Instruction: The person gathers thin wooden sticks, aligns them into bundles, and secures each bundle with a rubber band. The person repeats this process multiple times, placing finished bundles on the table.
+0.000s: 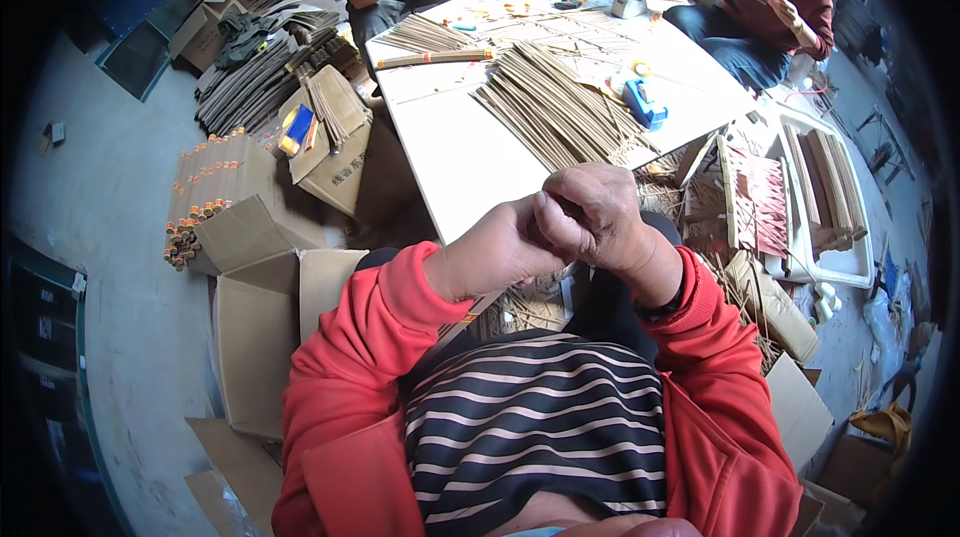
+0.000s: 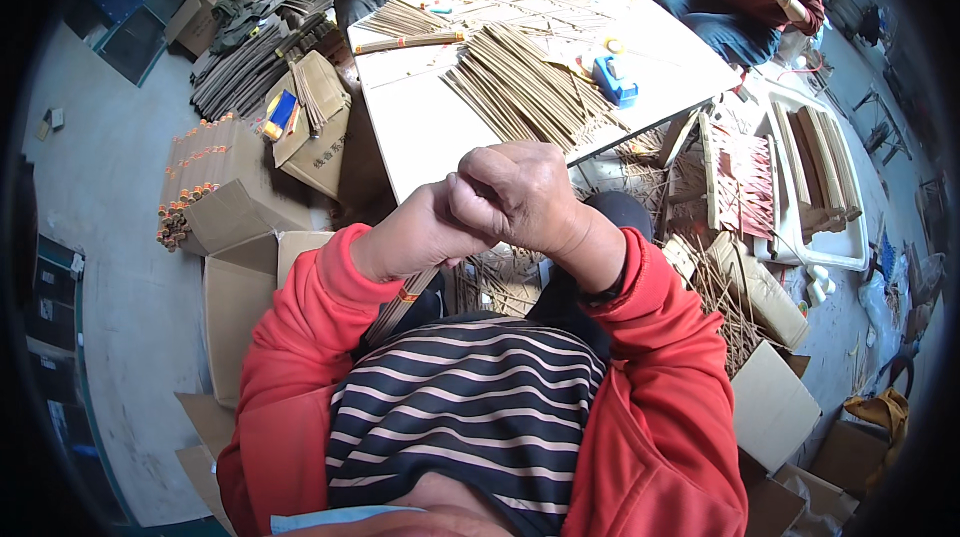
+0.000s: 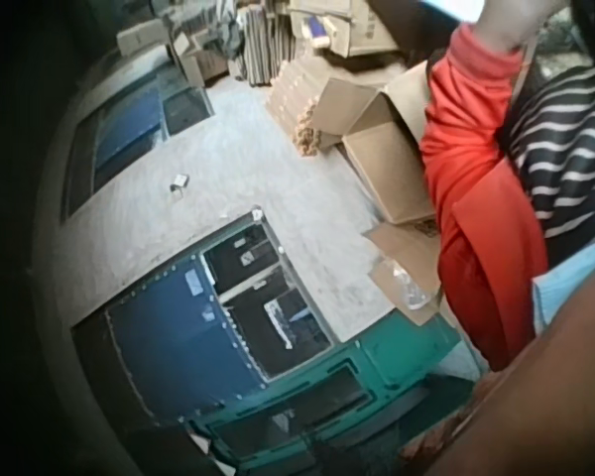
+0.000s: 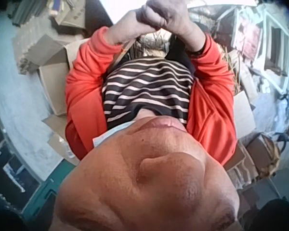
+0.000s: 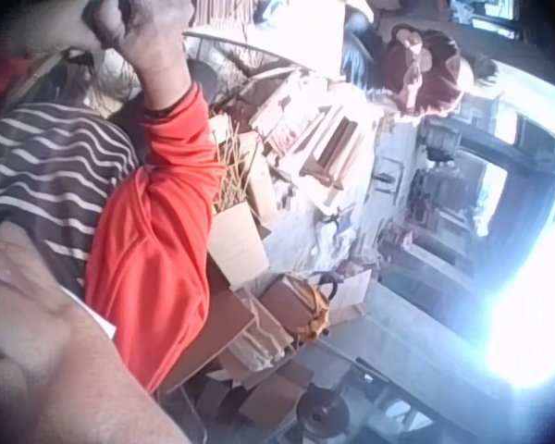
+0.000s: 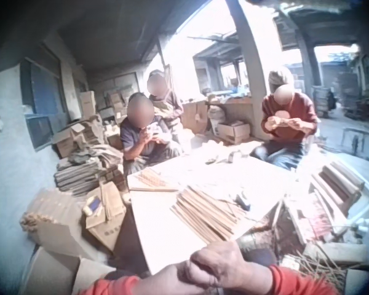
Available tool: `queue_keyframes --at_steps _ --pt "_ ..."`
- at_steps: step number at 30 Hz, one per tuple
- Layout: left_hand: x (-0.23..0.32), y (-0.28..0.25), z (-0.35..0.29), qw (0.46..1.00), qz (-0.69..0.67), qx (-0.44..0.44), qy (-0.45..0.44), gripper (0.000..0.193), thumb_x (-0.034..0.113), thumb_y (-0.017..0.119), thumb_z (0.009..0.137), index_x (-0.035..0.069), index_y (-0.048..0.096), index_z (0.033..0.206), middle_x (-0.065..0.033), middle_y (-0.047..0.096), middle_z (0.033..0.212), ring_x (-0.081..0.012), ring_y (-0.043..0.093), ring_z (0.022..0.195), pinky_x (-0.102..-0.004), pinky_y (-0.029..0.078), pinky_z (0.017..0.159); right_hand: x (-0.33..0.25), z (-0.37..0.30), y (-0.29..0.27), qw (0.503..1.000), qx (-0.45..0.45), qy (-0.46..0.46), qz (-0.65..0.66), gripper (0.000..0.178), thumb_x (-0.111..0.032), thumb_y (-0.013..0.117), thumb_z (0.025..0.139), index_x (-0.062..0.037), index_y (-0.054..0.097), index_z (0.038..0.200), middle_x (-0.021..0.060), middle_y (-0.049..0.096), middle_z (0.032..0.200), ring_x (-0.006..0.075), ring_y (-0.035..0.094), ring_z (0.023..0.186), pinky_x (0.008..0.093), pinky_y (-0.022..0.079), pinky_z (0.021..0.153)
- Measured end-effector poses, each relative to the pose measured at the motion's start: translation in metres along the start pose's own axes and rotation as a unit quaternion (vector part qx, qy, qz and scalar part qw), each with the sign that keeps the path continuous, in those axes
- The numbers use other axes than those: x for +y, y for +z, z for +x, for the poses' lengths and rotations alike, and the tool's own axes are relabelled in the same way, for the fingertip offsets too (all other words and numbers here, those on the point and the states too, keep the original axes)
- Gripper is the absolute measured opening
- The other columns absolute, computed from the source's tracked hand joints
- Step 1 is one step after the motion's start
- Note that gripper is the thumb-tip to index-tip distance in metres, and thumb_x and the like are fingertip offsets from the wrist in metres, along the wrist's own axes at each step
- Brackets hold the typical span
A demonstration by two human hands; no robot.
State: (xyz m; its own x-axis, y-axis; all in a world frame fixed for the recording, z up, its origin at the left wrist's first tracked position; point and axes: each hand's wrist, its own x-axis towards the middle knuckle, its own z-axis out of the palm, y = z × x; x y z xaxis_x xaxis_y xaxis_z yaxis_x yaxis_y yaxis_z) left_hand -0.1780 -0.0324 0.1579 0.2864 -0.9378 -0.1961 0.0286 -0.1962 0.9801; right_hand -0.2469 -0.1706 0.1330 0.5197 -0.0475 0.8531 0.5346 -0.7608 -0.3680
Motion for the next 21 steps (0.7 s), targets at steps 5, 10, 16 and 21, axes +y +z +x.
queue_keyframes --at_steps 5,10,16,21 --pt "-0.010 0.003 0.007 0.999 -0.004 0.038 0.037 0.024 -0.001 0.062 0.074 0.001 0.053 0.095 -0.0011 0.055 0.078 -0.0071 0.051 0.067 -0.0216 0.043 0.060 0.012 -0.001 0.002 1.000 0.008 0.007 0.002 0.015 -0.014 0.063 0.071 -0.0065 0.054 0.062 0.0076 0.048 0.050 0.0231 0.050 0.042 0.0327 0.040 0.040" --pt "-0.028 -0.006 0.020 0.997 0.013 0.039 0.063 0.029 -0.004 0.059 0.074 0.000 0.051 0.102 -0.0028 0.057 0.087 -0.0089 0.054 0.080 -0.0234 0.044 0.074 0.021 0.000 0.004 0.999 -0.045 0.023 0.005 0.017 -0.016 0.061 0.075 -0.0067 0.054 0.063 0.0078 0.048 0.050 0.0244 0.050 0.043 0.0336 0.040 0.041" --pt "-0.023 -0.037 0.034 0.993 0.002 0.117 -0.002 0.018 0.009 0.059 0.078 0.002 0.049 0.091 0.0014 0.049 0.069 -0.0046 0.046 0.053 -0.0210 0.041 0.048 0.092 0.012 -0.007 0.912 -0.051 0.343 0.218 0.029 -0.028 0.050 0.091 -0.0008 0.058 0.089 0.0009 0.053 0.065 0.0086 0.049 0.060 0.0241 0.042 0.056" --pt "-0.031 -0.060 0.048 0.987 -0.029 0.152 0.034 0.020 0.010 0.062 0.080 0.001 0.049 0.092 0.0029 0.045 0.063 -0.0034 0.042 0.048 -0.0187 0.036 0.043 0.291 -0.027 -0.011 0.908 -0.071 0.399 -0.110 0.019 -0.018 0.053 0.084 -0.0024 0.063 0.085 0.0134 0.061 0.068 0.0176 0.058 0.062 0.0308 0.045 0.060"
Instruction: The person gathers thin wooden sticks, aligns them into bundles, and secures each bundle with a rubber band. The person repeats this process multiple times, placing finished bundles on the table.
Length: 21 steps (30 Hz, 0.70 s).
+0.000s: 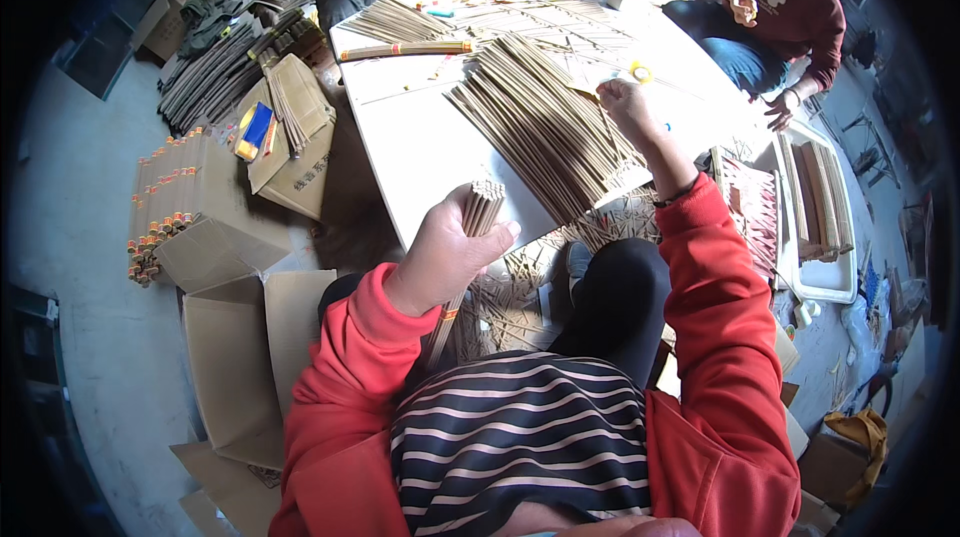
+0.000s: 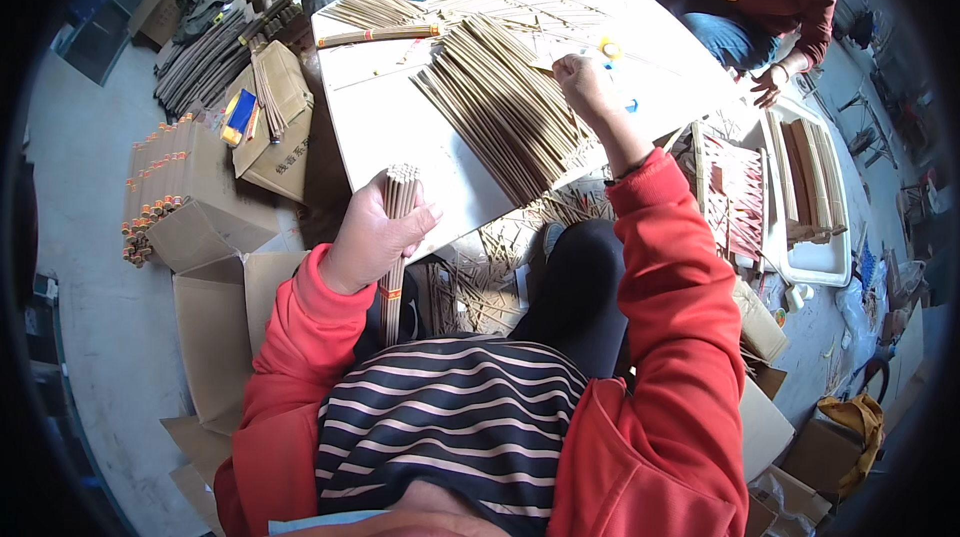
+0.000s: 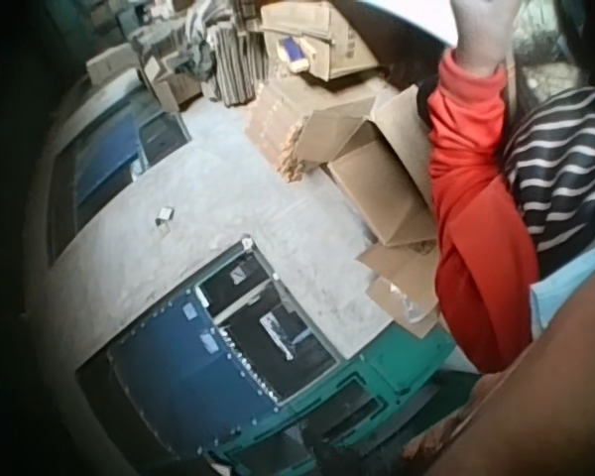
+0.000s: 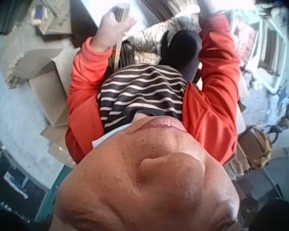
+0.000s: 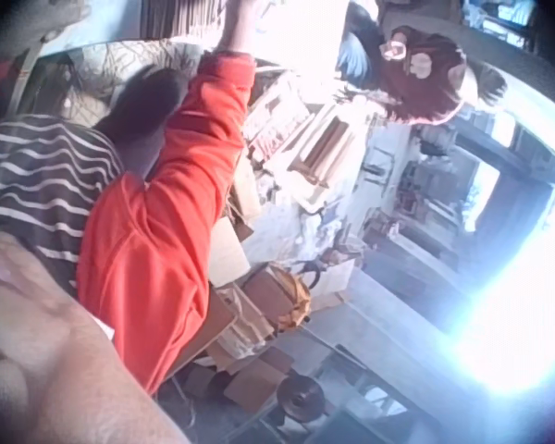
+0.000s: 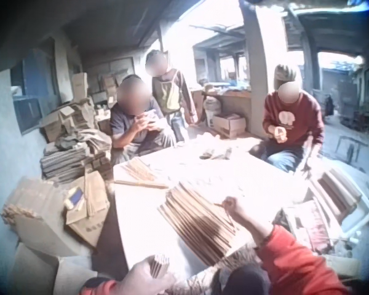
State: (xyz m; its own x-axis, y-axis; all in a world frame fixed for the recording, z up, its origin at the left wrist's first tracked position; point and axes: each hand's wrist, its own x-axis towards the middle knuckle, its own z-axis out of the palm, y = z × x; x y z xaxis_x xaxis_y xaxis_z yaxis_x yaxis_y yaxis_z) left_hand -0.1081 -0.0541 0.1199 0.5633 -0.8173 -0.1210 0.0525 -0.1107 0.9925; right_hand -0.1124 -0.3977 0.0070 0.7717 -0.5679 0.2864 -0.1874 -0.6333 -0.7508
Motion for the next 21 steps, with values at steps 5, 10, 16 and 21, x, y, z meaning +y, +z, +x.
queue_keyframes --at_steps 5,10,16,21 --pt "-0.009 -0.010 0.016 0.999 -0.030 -0.012 -0.024 0.018 0.008 0.060 0.081 0.001 0.049 0.092 0.0026 0.046 0.065 -0.0035 0.043 0.050 -0.0183 0.037 0.044 0.036 0.047 0.014 0.983 -0.046 0.051 -0.171 0.019 -0.021 0.055 0.080 -0.0053 0.064 0.074 0.0116 0.061 0.062 0.0218 0.058 0.053 0.0352 0.045 0.055" --pt "-0.010 -0.020 0.026 0.999 -0.039 0.004 -0.025 0.015 0.006 0.061 0.080 0.003 0.048 0.088 0.0026 0.046 0.065 -0.0031 0.042 0.050 -0.0181 0.036 0.045 0.009 0.054 0.012 0.976 -0.112 0.114 -0.148 0.025 -0.024 0.066 0.074 -0.0010 0.062 0.084 0.0073 0.060 0.064 0.0155 0.055 0.053 0.0305 0.043 0.049" --pt "-0.014 -0.021 0.030 1.000 -0.003 0.007 -0.002 0.017 0.005 0.062 0.079 0.005 0.046 0.081 0.0020 0.046 0.061 -0.0037 0.041 0.046 -0.0183 0.036 0.042 -0.005 0.044 0.000 0.987 -0.125 0.101 -0.010 0.018 -0.020 0.064 0.077 -0.0025 0.063 0.075 -0.0003 0.052 0.057 0.0071 0.045 0.051 0.0253 0.038 0.047" --pt "-0.009 -0.020 0.028 1.000 0.025 0.006 0.009 0.015 0.005 0.062 0.080 0.005 0.047 0.081 0.0024 0.045 0.061 -0.0035 0.042 0.048 -0.0183 0.036 0.043 -0.015 0.039 -0.007 0.977 -0.175 0.058 -0.107 0.022 -0.024 0.061 0.080 -0.0028 0.063 0.075 0.0007 0.055 0.059 0.0087 0.048 0.054 0.0272 0.040 0.051"
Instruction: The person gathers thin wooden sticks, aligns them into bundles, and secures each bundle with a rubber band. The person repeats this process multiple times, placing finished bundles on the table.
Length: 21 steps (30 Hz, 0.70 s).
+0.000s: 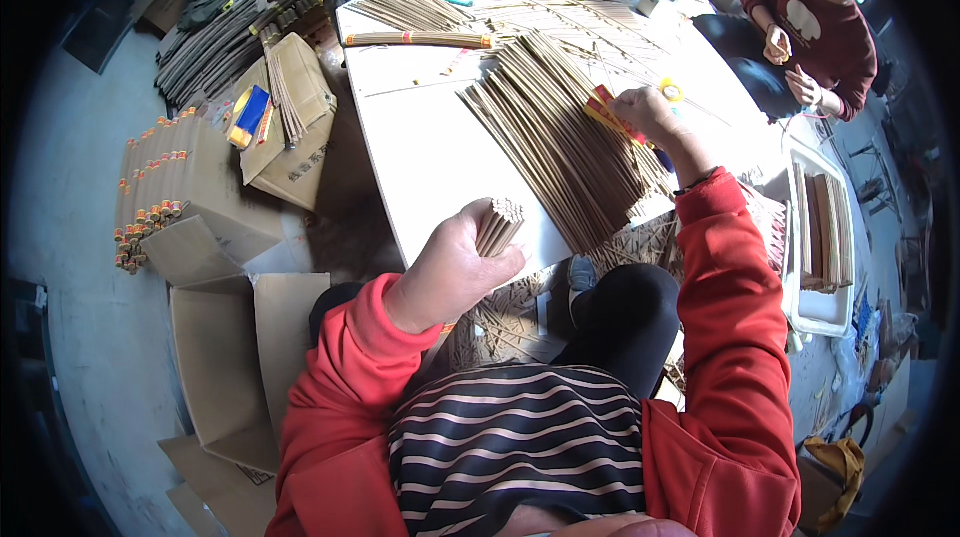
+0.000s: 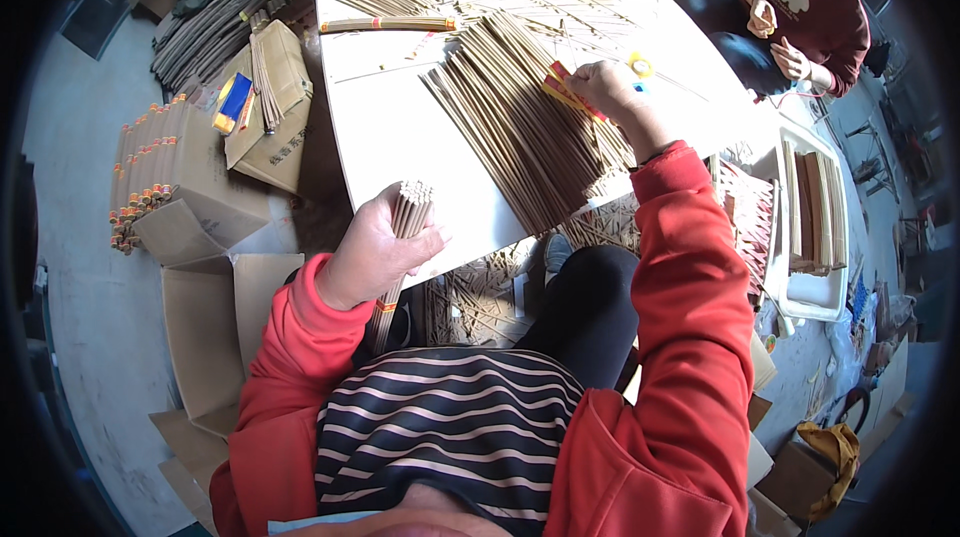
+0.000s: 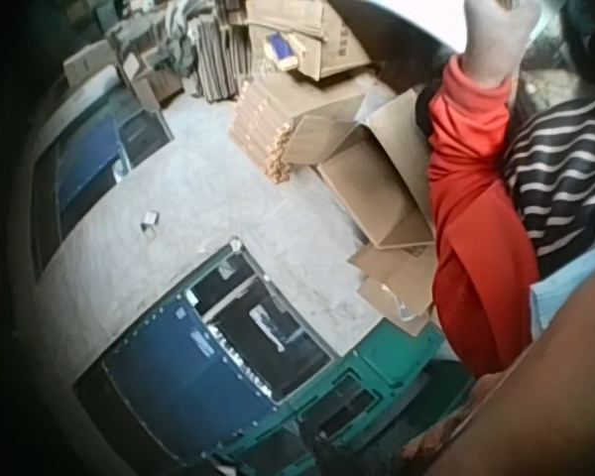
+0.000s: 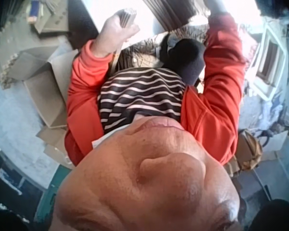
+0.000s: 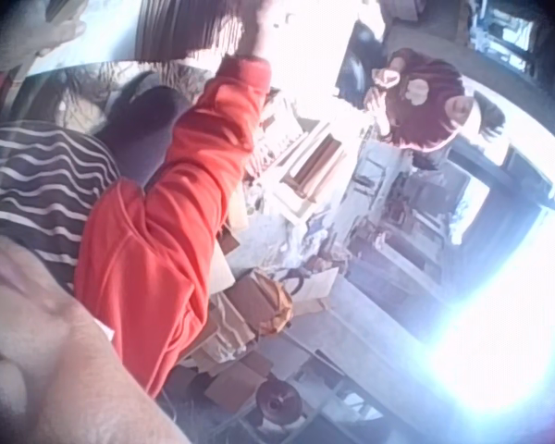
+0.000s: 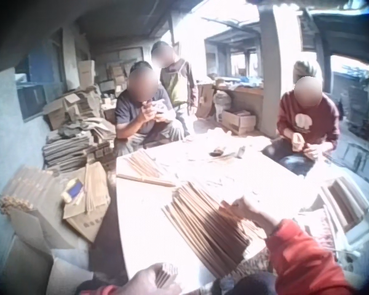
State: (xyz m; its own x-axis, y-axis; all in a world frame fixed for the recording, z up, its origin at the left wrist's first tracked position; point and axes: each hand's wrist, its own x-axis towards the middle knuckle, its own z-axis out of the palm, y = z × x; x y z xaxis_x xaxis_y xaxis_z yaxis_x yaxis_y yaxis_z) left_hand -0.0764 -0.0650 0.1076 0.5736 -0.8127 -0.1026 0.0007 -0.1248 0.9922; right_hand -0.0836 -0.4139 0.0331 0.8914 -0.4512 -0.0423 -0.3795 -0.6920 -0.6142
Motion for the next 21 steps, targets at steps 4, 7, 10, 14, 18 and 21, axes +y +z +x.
queue_keyframes --at_steps 4,7,10,14,18,21 --pt "0.006 0.001 -0.005 1.000 0.002 0.004 0.000 0.016 0.004 0.062 0.080 0.005 0.046 0.080 0.0027 0.045 0.061 -0.0034 0.042 0.048 -0.0182 0.036 0.044 0.005 0.004 0.007 0.992 0.047 -0.105 -0.046 0.021 -0.023 0.061 0.080 -0.0031 0.064 0.078 0.0033 0.059 0.064 0.0112 0.053 0.060 0.0294 0.043 0.057" --pt "0.006 0.003 -0.008 1.000 -0.011 -0.003 0.001 0.016 0.004 0.062 0.080 0.005 0.046 0.080 0.0031 0.045 0.062 -0.0033 0.041 0.050 -0.0183 0.036 0.044 0.015 0.008 0.012 0.984 0.110 -0.138 -0.014 0.021 -0.025 0.061 0.078 -0.0067 0.066 0.086 0.0110 0.063 0.065 0.0198 0.060 0.056 0.0326 0.047 0.057" --pt "0.006 0.003 -0.010 1.000 -0.011 -0.004 0.004 0.017 0.003 0.062 0.080 0.006 0.045 0.080 0.0035 0.044 0.063 -0.0031 0.040 0.051 -0.0184 0.035 0.045 -0.001 0.003 0.006 0.992 0.077 -0.096 0.022 0.024 -0.023 0.060 0.080 -0.0002 0.063 0.088 0.0082 0.061 0.067 0.0145 0.056 0.061 0.0301 0.045 0.060" --pt "0.005 0.002 -0.012 1.000 0.006 -0.014 -0.015 0.018 0.009 0.060 0.078 0.001 0.050 0.089 0.0002 0.048 0.071 -0.0061 0.044 0.062 -0.0220 0.040 0.059 -0.014 -0.006 -0.002 0.999 0.025 -0.033 0.009 0.022 -0.021 0.060 0.081 0.0003 0.063 0.088 0.0080 0.061 0.069 0.0155 0.056 0.064 0.0301 0.044 0.062" --pt "0.004 0.002 -0.013 1.000 0.023 -0.015 -0.011 0.023 0.011 0.060 0.076 -0.002 0.052 0.094 -0.0015 0.051 0.074 -0.0079 0.046 0.066 -0.0239 0.043 0.064 0.002 0.002 0.008 0.980 0.089 -0.145 -0.108 0.018 -0.023 0.058 0.082 -0.0078 0.066 0.087 0.0115 0.064 0.075 0.0266 0.061 0.068 0.0330 0.047 0.064" --pt "0.005 0.003 -0.012 1.000 0.017 -0.019 -0.019 0.023 0.011 0.059 0.077 -0.002 0.052 0.094 -0.0014 0.051 0.074 -0.0083 0.046 0.065 -0.0241 0.043 0.063 0.018 0.008 0.013 0.946 0.161 -0.263 -0.100 0.017 -0.022 0.059 0.081 -0.0074 0.066 0.087 0.0113 0.064 0.079 0.0267 0.061 0.071 0.0323 0.047 0.066"
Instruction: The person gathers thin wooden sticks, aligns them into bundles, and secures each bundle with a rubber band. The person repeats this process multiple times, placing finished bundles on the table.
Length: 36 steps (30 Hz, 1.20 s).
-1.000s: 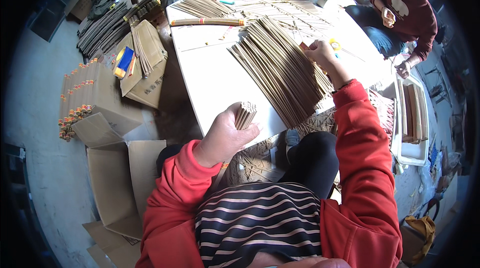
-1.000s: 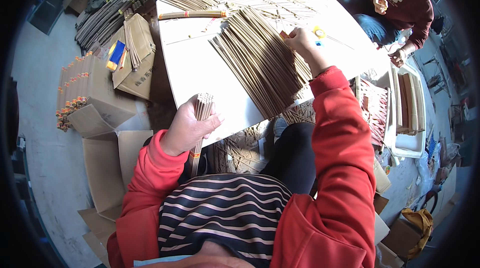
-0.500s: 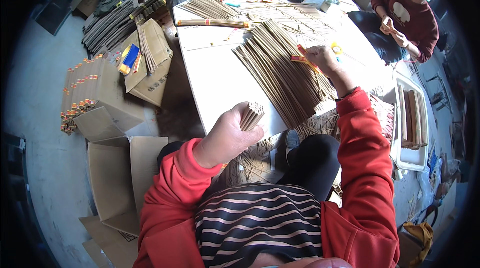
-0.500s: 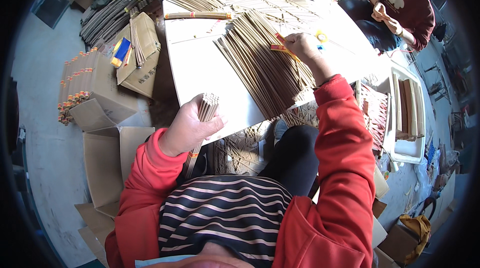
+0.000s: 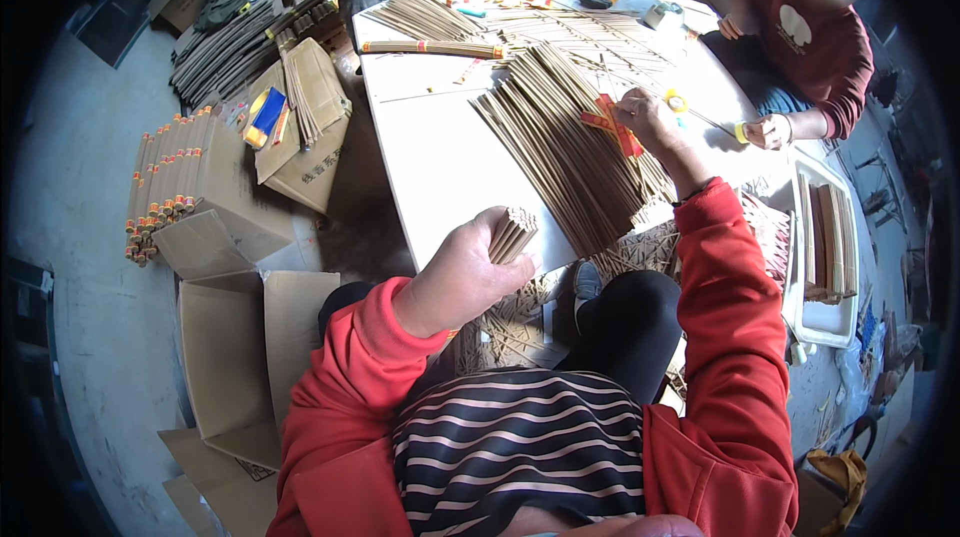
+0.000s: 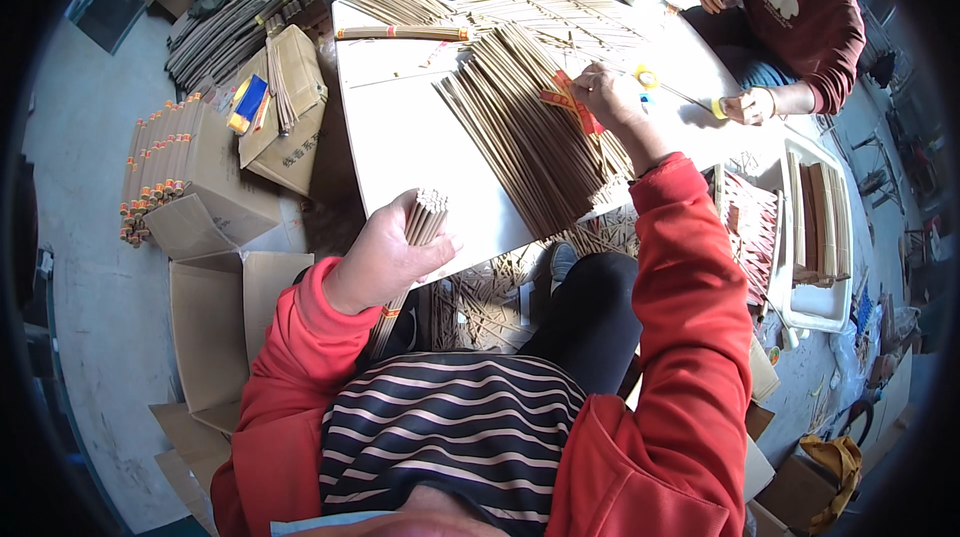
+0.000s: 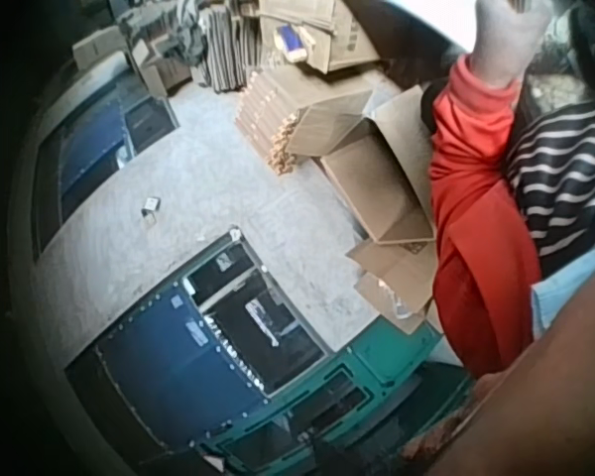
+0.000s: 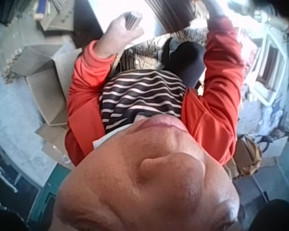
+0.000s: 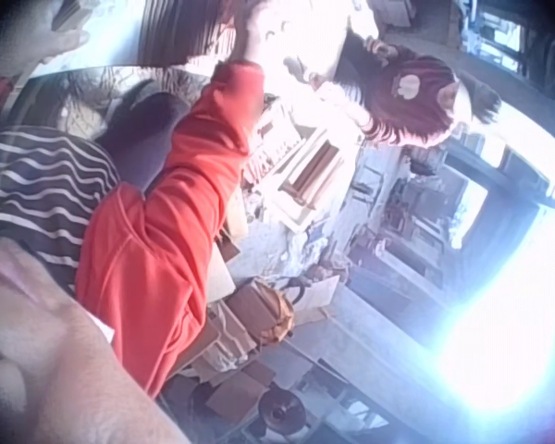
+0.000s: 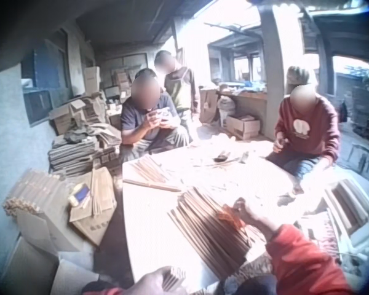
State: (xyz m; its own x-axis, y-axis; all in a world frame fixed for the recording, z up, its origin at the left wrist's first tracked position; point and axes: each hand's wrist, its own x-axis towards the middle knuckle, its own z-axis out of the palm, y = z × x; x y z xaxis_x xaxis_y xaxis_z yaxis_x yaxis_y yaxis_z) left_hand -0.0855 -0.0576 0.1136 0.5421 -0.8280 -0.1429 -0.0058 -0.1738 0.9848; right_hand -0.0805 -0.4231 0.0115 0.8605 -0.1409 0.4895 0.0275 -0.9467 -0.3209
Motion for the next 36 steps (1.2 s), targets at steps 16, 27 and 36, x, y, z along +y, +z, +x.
queue_keyframes --at_steps 16,27,36 --pt "0.010 0.003 -0.026 0.997 0.062 0.022 0.029 0.025 0.013 0.060 0.075 -0.002 0.051 0.093 -0.0032 0.049 0.069 -0.0108 0.046 0.063 -0.0272 0.042 0.061 -0.015 0.000 -0.028 0.957 0.004 0.193 0.218 0.023 -0.023 0.062 0.081 -0.0047 0.063 0.094 0.0058 0.063 0.083 0.0119 0.056 0.077 0.0279 0.045 0.073" --pt "0.013 0.007 -0.036 0.997 0.037 0.041 0.056 0.024 0.012 0.061 0.079 0.000 0.047 0.095 0.0032 0.044 0.065 -0.0032 0.040 0.049 -0.0197 0.035 0.043 -0.146 -0.024 -0.083 0.867 0.037 0.165 0.469 0.014 -0.006 0.055 0.086 0.0028 0.058 0.096 0.0030 0.059 0.084 0.0064 0.052 0.072 0.0196 0.044 0.064" --pt "0.002 0.012 -0.046 0.991 0.077 0.056 0.095 0.025 0.007 0.061 0.079 -0.002 0.048 0.098 0.0004 0.051 0.075 -0.0049 0.048 0.063 -0.0199 0.041 0.056 -0.280 -0.089 -0.110 0.792 -0.056 0.193 0.576 0.014 -0.016 0.062 0.084 -0.0034 0.056 0.081 -0.0061 0.050 0.066 -0.0008 0.039 0.055 0.0136 0.029 0.047"
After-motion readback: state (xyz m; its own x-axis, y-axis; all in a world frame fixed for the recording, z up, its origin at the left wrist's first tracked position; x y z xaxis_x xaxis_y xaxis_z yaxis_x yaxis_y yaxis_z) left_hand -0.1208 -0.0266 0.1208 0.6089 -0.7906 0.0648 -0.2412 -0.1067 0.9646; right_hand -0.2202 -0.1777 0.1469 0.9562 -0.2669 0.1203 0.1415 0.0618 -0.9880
